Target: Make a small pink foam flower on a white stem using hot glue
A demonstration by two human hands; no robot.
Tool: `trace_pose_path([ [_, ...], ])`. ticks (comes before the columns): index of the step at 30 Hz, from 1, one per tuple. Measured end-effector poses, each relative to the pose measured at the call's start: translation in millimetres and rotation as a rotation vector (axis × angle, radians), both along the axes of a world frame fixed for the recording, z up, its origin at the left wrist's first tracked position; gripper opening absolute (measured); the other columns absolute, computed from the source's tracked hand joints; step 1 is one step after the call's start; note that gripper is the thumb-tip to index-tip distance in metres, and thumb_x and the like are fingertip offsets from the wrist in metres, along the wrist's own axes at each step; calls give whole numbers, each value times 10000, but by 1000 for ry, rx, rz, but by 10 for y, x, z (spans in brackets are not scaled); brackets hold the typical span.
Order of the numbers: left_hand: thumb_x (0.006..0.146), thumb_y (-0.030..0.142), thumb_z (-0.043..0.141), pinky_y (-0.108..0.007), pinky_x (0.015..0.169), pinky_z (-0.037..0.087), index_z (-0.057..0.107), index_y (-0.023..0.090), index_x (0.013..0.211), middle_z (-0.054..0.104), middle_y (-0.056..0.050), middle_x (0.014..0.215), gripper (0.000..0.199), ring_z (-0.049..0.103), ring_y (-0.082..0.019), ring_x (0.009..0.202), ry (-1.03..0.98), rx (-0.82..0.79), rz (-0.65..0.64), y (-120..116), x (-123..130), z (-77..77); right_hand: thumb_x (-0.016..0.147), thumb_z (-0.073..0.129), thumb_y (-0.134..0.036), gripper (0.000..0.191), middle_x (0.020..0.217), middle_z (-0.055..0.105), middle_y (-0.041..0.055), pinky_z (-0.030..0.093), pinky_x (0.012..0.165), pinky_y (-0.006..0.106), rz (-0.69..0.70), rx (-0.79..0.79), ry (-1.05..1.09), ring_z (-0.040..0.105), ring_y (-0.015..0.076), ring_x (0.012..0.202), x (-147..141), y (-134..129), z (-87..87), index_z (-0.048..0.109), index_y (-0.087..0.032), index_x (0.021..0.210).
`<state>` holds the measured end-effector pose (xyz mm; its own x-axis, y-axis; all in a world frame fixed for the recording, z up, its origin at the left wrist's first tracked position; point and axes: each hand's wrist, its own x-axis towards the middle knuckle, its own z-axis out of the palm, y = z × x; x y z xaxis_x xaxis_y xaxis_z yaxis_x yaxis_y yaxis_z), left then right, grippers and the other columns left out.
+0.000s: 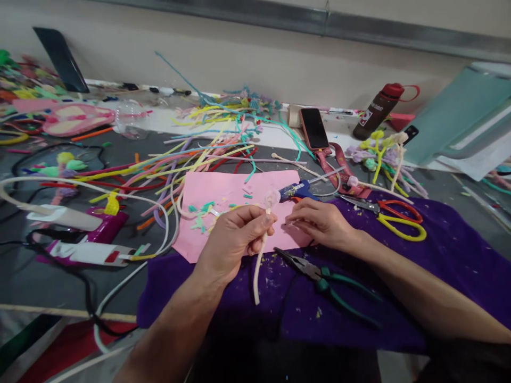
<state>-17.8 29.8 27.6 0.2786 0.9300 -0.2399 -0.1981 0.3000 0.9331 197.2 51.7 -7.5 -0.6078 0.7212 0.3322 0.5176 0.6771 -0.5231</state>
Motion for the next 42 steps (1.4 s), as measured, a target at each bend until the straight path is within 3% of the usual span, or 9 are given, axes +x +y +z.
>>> trace_pose_path([
  [4,695,311,660,-117,325,262,610,145,677,580,23,562,173,414,-4,347,26,-8,-8,7,11,-30,855,468,-222,172,828,599,34,457,609,231,-101,-302,294,575,109,673,-74,-48,74,615,-164,922],
  [7,686,312,666,-121,322,253,610,146,676,577,24,557,176,411,-5,347,25,-14,-8,10,17,-37,848,469,-236,172,785,588,19,439,543,216,-145,-410,313,561,96,600,-63,-55,110,617,-162,893],
  [13,679,308,666,-129,312,241,617,151,682,583,22,566,165,405,-11,347,29,-19,3,13,21,-15,799,527,-153,154,858,621,51,420,662,236,-117,-126,-60,576,136,771,3,-44,46,631,-167,912],
  [16,670,308,673,-131,312,243,618,148,677,583,19,568,169,410,-14,349,29,-17,5,10,22,-2,813,505,-167,154,871,604,65,398,629,235,-97,3,-292,560,141,751,-18,-68,-11,626,-159,908],
  [19,668,307,676,-130,321,254,616,147,672,585,21,573,171,418,-12,354,26,-13,4,4,22,4,831,475,-179,140,823,586,68,383,606,238,-116,41,-332,541,140,714,-43,-83,-24,605,-137,861],
  [22,673,310,673,-130,325,254,613,149,674,586,25,570,171,416,-10,354,26,-14,3,-2,20,-7,835,473,-189,112,806,567,44,399,619,233,-146,-108,-88,534,124,697,-58,-83,38,574,-148,861],
  [27,680,315,669,-129,326,258,604,150,683,585,24,573,178,420,-12,358,45,-20,-27,-7,40,-46,826,510,-296,135,649,505,-27,402,468,186,-148,-738,493,480,71,495,-111,-116,195,531,-162,826],
  [31,677,333,669,-132,325,257,594,141,660,563,25,543,207,412,-17,358,93,-25,-62,-12,80,-65,779,581,-338,179,608,513,-32,369,391,156,-116,-1026,711,459,60,447,-182,-176,206,535,-167,804],
  [42,674,351,655,-139,335,260,597,141,654,519,35,485,218,410,-30,362,120,-16,-86,-17,113,-77,711,665,-327,216,600,543,-34,370,391,152,-155,-1049,835,462,49,443,-287,-244,152,589,-165,831],
])
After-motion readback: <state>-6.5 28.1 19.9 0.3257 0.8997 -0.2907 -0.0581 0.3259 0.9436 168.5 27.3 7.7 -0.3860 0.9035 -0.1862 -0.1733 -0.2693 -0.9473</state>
